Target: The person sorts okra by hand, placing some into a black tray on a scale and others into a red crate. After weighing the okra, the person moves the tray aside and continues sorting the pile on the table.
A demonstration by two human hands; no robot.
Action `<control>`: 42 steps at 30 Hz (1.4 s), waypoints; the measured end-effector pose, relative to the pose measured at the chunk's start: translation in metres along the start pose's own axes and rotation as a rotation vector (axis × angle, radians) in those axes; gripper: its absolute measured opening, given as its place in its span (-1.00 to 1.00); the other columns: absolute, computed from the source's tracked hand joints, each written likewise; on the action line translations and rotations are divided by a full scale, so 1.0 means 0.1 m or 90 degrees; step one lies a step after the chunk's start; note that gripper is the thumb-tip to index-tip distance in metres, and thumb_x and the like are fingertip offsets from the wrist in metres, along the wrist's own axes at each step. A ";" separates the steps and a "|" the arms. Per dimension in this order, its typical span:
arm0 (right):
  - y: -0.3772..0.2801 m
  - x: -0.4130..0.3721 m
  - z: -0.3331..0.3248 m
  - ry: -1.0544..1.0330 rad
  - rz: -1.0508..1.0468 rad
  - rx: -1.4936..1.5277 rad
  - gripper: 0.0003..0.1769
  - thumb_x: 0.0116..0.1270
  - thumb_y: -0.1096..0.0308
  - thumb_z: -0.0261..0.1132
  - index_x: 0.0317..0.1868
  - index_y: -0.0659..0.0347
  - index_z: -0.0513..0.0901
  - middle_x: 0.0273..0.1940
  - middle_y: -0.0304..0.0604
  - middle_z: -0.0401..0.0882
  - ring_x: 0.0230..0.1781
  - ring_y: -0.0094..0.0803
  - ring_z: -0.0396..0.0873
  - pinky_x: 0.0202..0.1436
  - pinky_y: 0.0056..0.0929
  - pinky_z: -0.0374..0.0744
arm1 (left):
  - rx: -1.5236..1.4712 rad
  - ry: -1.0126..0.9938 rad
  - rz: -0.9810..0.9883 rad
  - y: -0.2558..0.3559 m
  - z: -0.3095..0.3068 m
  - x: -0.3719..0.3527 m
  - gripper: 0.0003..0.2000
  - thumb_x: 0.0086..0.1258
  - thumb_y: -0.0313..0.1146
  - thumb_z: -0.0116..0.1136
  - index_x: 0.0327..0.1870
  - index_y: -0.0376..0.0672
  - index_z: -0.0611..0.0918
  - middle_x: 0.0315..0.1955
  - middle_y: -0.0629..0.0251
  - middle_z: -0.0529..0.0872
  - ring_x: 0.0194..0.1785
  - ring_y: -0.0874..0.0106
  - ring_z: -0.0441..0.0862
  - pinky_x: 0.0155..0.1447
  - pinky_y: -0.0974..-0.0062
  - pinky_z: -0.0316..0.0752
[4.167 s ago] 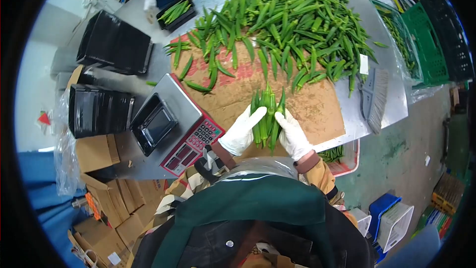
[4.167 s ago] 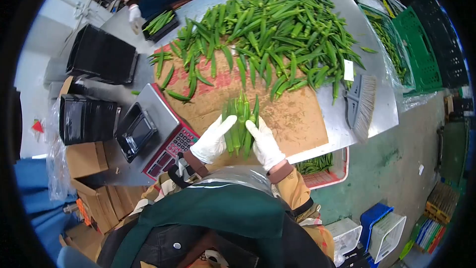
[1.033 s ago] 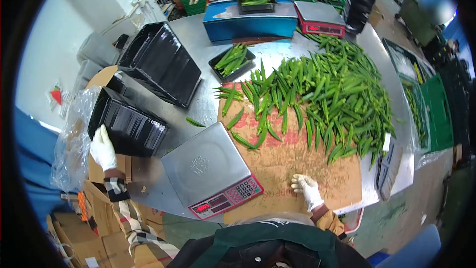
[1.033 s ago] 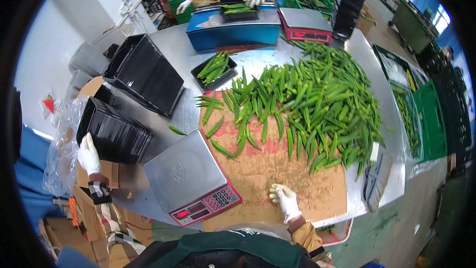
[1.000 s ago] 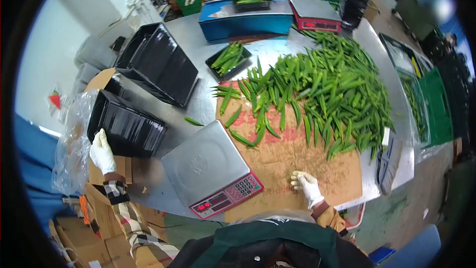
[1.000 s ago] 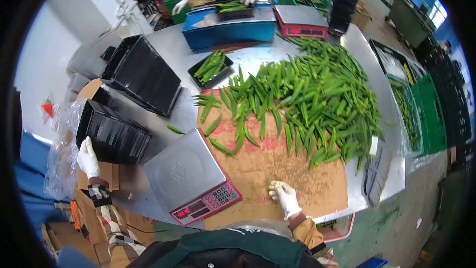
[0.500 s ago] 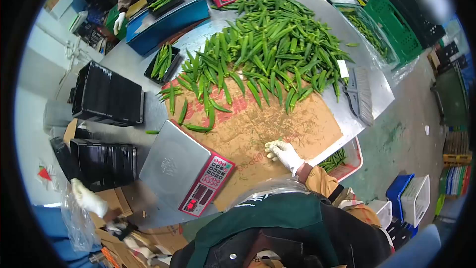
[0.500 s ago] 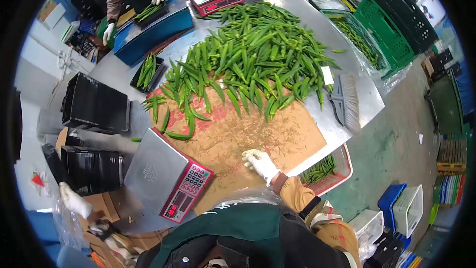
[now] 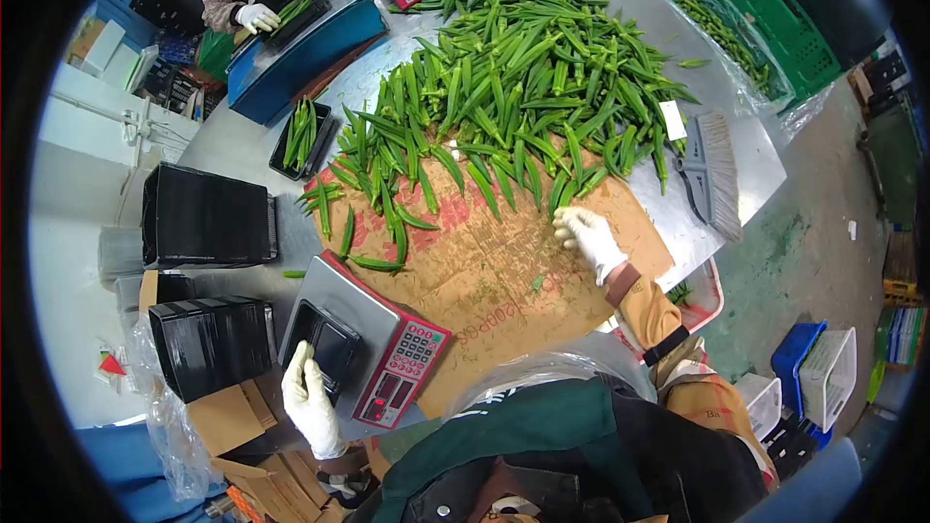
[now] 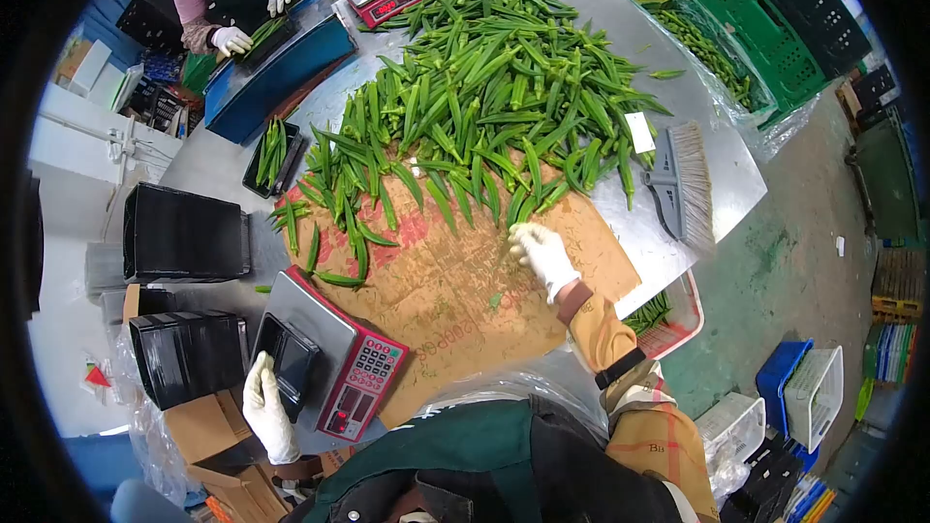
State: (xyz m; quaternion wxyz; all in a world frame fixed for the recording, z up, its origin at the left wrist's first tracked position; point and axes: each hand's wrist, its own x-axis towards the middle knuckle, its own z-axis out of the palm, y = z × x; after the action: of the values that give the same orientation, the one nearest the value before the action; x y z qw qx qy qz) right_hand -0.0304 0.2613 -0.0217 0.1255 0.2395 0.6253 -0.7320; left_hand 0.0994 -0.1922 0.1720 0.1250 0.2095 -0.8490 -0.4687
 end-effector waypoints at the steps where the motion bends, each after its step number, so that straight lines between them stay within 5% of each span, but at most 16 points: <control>1: -0.13 0.09 -0.02 0.031 -0.024 -0.012 -0.66 0.49 0.35 0.26 0.20 0.26 0.60 -0.03 -0.24 0.71 -0.21 -0.57 0.63 -0.15 -0.58 0.60 | -0.045 -0.008 -0.013 0.30 0.20 0.03 -0.66 0.60 -0.34 0.12 0.25 -0.36 0.60 0.13 0.11 0.70 0.19 0.40 0.62 0.38 0.43 0.43; 5: -0.15 0.78 -0.20 0.320 -0.202 0.012 -0.39 0.41 0.56 0.27 0.44 0.39 0.32 0.32 0.12 0.48 0.26 -0.25 0.52 0.32 -0.43 0.51 | -0.176 -0.153 0.002 1.02 1.11 0.17 -0.61 0.64 -0.27 0.04 0.29 -0.38 0.55 0.17 0.09 0.68 0.26 0.32 0.61 0.44 0.35 0.39; 11: -0.35 1.29 -0.27 0.319 -0.170 0.097 -0.24 0.40 0.53 0.29 0.52 0.47 0.15 0.43 0.21 0.34 0.43 -0.19 0.39 0.43 -0.37 0.44 | -0.325 -0.439 -0.042 1.03 2.74 1.05 -0.54 0.62 -0.26 0.08 0.39 -0.38 0.44 0.30 0.09 0.58 0.36 0.34 0.53 0.46 0.42 0.35; 13: -0.52 1.37 -0.13 0.291 -0.166 0.079 -0.30 0.41 0.47 0.31 0.49 0.42 0.26 0.40 0.12 0.41 0.37 -0.26 0.45 0.37 -0.40 0.48 | -0.264 -0.454 0.001 0.65 3.42 1.43 -0.52 0.60 -0.26 0.12 0.40 -0.38 0.42 0.33 0.12 0.54 0.40 0.36 0.49 0.46 0.45 0.35; 15: -0.41 1.71 -0.22 0.229 -0.149 -0.029 -0.71 0.36 0.41 0.35 0.07 0.23 0.60 -0.01 -0.16 0.68 -0.05 -0.41 0.59 0.05 -0.41 0.57 | -0.160 -0.448 0.071 0.66 3.85 1.69 -0.37 0.50 -0.14 0.23 0.45 -0.35 0.38 0.35 -0.01 0.52 0.42 0.24 0.47 0.47 0.37 0.32; 16: -0.63 1.67 -0.05 0.285 -0.178 -0.112 -0.63 0.34 0.26 0.43 -0.02 0.30 0.52 -0.06 0.01 0.66 -0.13 -0.30 0.64 -0.01 -0.44 0.60 | -0.051 -0.433 0.148 0.69 3.97 1.81 -0.33 0.46 -0.08 0.26 0.46 -0.32 0.38 0.35 -0.08 0.51 0.42 0.17 0.46 0.48 0.33 0.31; 17: -0.57 1.81 0.03 0.171 -0.172 0.199 -0.56 0.32 0.18 0.48 0.00 0.31 0.56 -0.04 -0.01 0.68 -0.07 -0.30 0.63 0.03 -0.41 0.59 | 0.054 -0.412 0.223 0.73 4.11 1.89 -0.29 0.42 -0.03 0.29 0.47 -0.30 0.38 0.35 -0.15 0.50 0.43 0.09 0.45 0.49 0.28 0.31; 18: -0.48 1.93 0.20 0.330 -0.182 -0.009 -0.37 0.28 0.14 0.52 0.18 0.36 0.51 0.02 0.01 0.68 0.00 -0.30 0.61 0.10 -0.35 0.59 | 0.085 -0.410 0.200 0.76 4.25 1.97 -0.23 0.35 0.05 0.32 0.47 -0.26 0.39 0.34 -0.19 0.50 0.41 0.03 0.45 0.47 0.25 0.32; 20: -0.68 1.92 0.29 0.144 -0.097 0.164 0.00 0.17 0.15 0.60 0.45 0.38 0.22 0.18 0.06 0.59 0.08 -0.25 0.59 0.21 -0.27 0.57 | 0.192 -0.381 0.187 0.90 4.43 2.00 -0.15 0.22 0.17 0.38 0.46 -0.17 0.43 0.28 -0.23 0.54 0.35 -0.06 0.48 0.43 0.18 0.35; 21: -0.67 1.99 0.38 0.132 -0.045 0.264 -0.02 0.16 0.17 0.61 0.44 0.36 0.25 0.21 0.04 0.57 0.07 -0.21 0.59 0.19 -0.24 0.57 | 0.197 -0.359 0.201 0.84 4.55 2.04 -0.11 0.17 0.20 0.39 0.47 -0.14 0.42 0.28 -0.31 0.49 0.35 -0.12 0.45 0.42 0.12 0.35; 25: -0.94 1.87 0.62 0.285 0.035 0.083 0.07 0.14 0.14 0.63 0.46 0.45 0.18 0.27 0.10 0.54 0.20 -0.20 0.56 0.25 -0.25 0.55 | 0.209 -0.253 0.187 0.91 4.64 1.82 -0.12 0.21 0.10 0.42 0.52 -0.10 0.35 0.34 -0.45 0.27 0.39 -0.26 0.30 0.46 0.03 0.27; 27: -0.85 1.84 0.75 0.073 -0.057 0.247 -0.13 0.19 0.13 0.59 0.36 0.42 0.38 0.22 0.05 0.60 0.18 -0.23 0.59 0.27 -0.28 0.54 | 0.211 -0.242 0.191 0.85 4.63 1.70 -0.16 0.26 0.04 0.39 0.53 -0.10 0.33 0.32 -0.44 0.27 0.37 -0.23 0.31 0.46 0.04 0.25; 28: -0.92 1.75 0.82 0.163 -0.023 0.063 -0.12 0.24 0.09 0.55 0.40 0.40 0.36 0.24 0.04 0.59 0.23 -0.21 0.55 0.32 -0.29 0.49 | 0.153 -0.260 0.202 0.76 4.64 1.72 -0.18 0.31 0.00 0.37 0.54 -0.11 0.30 0.30 -0.41 0.27 0.34 -0.22 0.33 0.45 0.05 0.26; 35: -0.85 1.33 0.74 -0.069 -0.084 0.143 -0.41 0.32 0.25 0.46 0.29 0.33 0.54 0.09 -0.12 0.70 0.07 -0.37 0.63 0.21 -0.38 0.56 | -0.334 -0.430 -0.028 0.53 4.29 1.26 -0.48 0.51 -0.46 0.15 0.47 -0.28 0.38 0.28 0.08 0.54 0.21 0.34 0.56 0.26 0.40 0.49; 39: -0.75 0.68 0.38 -0.210 -0.006 0.141 -0.54 0.29 0.33 0.48 0.16 0.27 0.63 0.01 -0.17 0.71 -0.01 -0.44 0.64 0.10 -0.38 0.61 | -0.369 -0.429 -0.178 0.88 3.46 0.67 -0.47 0.53 -0.44 0.19 0.47 -0.33 0.36 0.29 0.23 0.53 0.26 0.48 0.50 0.34 0.50 0.43; 42: -0.59 0.36 -0.06 -0.096 -0.057 0.010 -0.47 0.31 0.38 0.46 0.27 0.25 0.54 0.00 -0.21 0.68 -0.04 -0.49 0.62 0.05 -0.43 0.62 | -0.248 -0.371 -0.130 0.28 3.06 0.50 -0.41 0.51 -0.45 0.19 0.52 -0.31 0.30 0.41 0.16 0.45 0.39 0.43 0.43 0.47 0.46 0.31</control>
State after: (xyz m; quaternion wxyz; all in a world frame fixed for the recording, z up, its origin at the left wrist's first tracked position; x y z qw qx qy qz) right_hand -0.0881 0.2821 0.0099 0.1374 0.1565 0.6187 -0.7575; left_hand -0.0764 0.0252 0.0346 -0.1322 0.1227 -0.7185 -0.6717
